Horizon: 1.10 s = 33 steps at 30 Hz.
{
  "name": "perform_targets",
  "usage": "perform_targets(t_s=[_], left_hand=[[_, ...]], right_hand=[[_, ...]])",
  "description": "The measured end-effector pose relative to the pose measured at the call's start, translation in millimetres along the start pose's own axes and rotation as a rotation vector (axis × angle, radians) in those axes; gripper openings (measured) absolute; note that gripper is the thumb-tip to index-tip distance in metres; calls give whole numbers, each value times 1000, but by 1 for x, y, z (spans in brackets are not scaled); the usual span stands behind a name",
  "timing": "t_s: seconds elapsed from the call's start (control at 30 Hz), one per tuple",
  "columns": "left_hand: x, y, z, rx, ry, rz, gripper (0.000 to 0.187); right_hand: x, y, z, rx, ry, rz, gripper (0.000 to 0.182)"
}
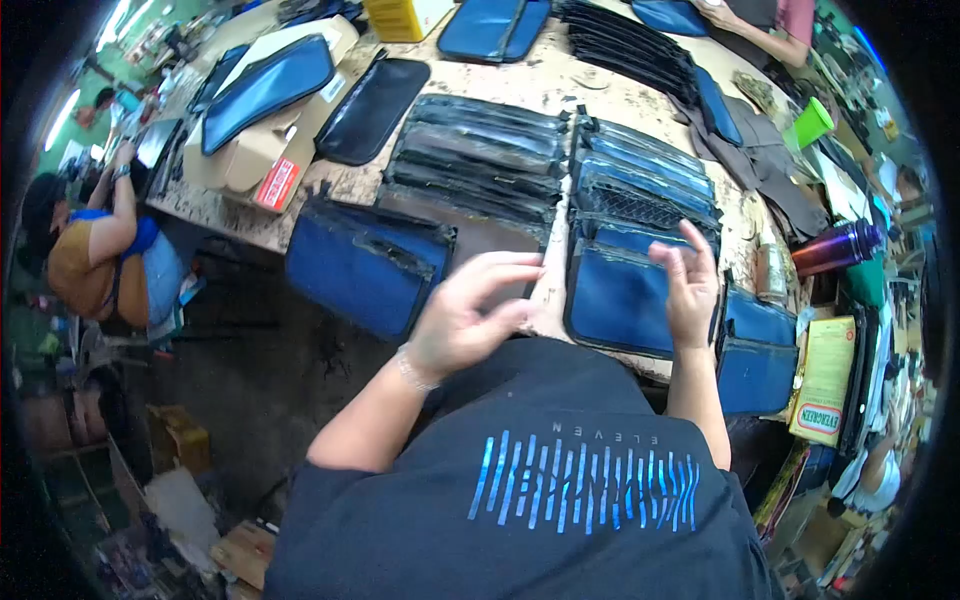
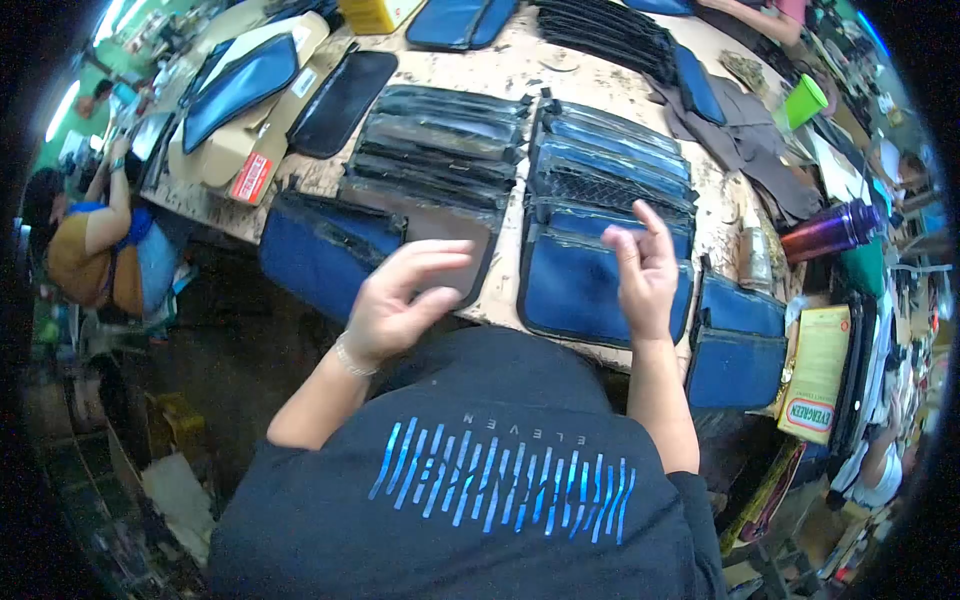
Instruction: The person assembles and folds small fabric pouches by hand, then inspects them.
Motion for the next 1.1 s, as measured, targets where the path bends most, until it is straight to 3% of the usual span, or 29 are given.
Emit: perform_targets(t_s=[0.1,0.17,0.23,0.33,0.5,0.63,1.03,1.07,1.1], left_hand=[[30,-33,22,-333,-123,13,19],[41,-49,26,-458,-119,-23,17],[47,-54,21,-524,-117,65,16],[30,-43,-1,-482,5,37,15],[-5,-20,-24,-348,170,-415,18],[7,-26,-22,-359,149,-485,19],[17,-80,-16,-601,71,-716,22],[22,-81,-10,-615,29,-695,26],[31,-83,-3,-573,-45,-743,43]], right_hand=[[10,-7,22,84,107,249,31],[6,-7,40,58,-35,192,23],[15,-7,49,160,-16,275,19],[41,-6,38,280,-287,447,22],[35,-18,31,259,-264,477,21],[27,-15,35,259,-188,481,21],[14,17,25,484,-225,381,18],[13,19,25,491,-235,373,18],[13,23,23,510,-234,363,17]])
Point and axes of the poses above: each hand's wrist, its own z-axis away from the middle knuckle, its own y-axis out of the palm, x = y × z, the point moved 4 cm from there along -z, towards the middle knuckle, and after that the axes turned 15 degrees about -y, right-handed, at the moved point
